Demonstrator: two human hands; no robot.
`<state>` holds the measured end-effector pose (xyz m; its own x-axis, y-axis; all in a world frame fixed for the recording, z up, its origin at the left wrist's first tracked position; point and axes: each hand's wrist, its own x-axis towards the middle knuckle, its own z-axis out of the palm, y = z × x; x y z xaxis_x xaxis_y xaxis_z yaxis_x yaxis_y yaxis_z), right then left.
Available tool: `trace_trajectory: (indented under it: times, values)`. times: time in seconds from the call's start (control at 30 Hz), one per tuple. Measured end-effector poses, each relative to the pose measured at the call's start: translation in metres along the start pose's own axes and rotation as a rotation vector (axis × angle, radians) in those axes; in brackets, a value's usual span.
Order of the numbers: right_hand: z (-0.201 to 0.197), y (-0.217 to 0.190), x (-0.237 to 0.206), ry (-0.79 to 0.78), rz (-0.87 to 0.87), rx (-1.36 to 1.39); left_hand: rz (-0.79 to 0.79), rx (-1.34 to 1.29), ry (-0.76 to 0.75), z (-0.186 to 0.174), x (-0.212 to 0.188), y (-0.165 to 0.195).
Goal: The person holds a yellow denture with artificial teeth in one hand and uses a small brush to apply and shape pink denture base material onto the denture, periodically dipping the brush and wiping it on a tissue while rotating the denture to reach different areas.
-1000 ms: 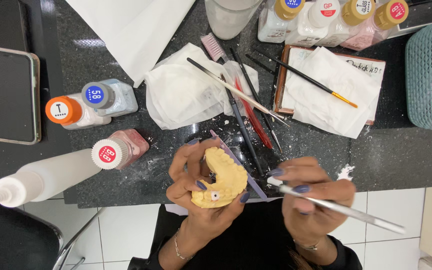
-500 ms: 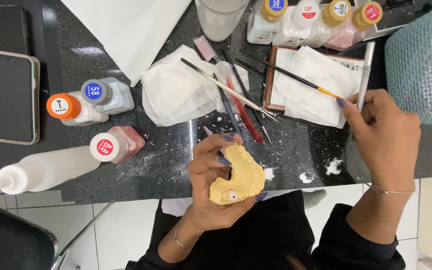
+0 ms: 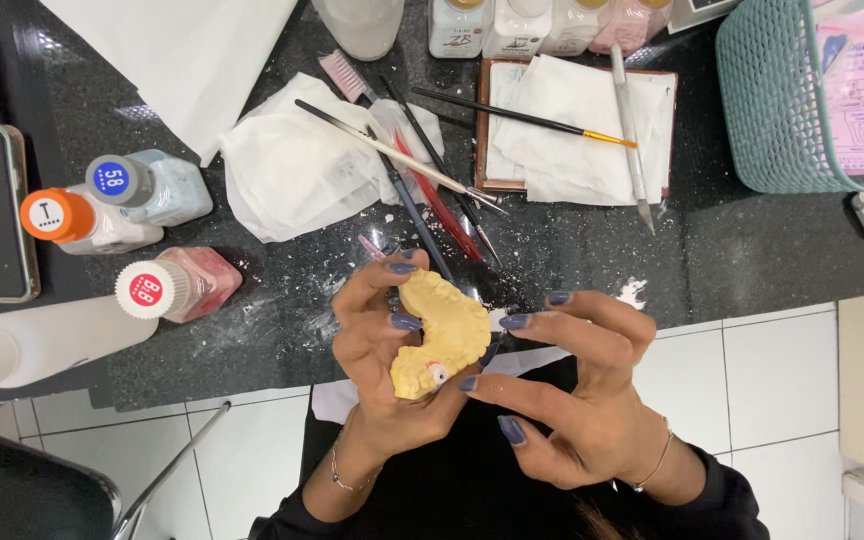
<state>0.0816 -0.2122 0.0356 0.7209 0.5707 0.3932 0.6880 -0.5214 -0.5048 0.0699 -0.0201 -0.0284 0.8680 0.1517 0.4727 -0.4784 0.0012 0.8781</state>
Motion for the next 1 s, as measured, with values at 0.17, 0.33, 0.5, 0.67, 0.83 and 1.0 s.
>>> trace_trajectory:
  times: [0.17,0.33,0.5,0.67,0.83,1.0]
  values:
    - [-0.001,0.000,0.005,-0.022,-0.022,-0.003,0.003,0.006,0.002,0.003,-0.002,0.001]
    - [0.001,-0.002,0.008,-0.039,-0.026,0.036,-0.002,0.010,0.004,0.002,-0.003,0.003]
    - [0.002,0.000,0.011,-0.042,-0.040,0.071,0.007,0.016,0.007,0.001,-0.003,0.002]
    - [0.003,-0.001,0.011,-0.052,-0.022,0.070,0.006,0.037,0.004,0.001,-0.004,0.002]
    - [0.006,-0.001,0.010,-0.060,-0.002,0.084,0.000,0.030,0.002,0.001,-0.005,0.000]
    - [0.004,0.003,0.016,0.024,0.089,0.225,-0.191,-0.210,0.041,0.001,-0.007,0.010]
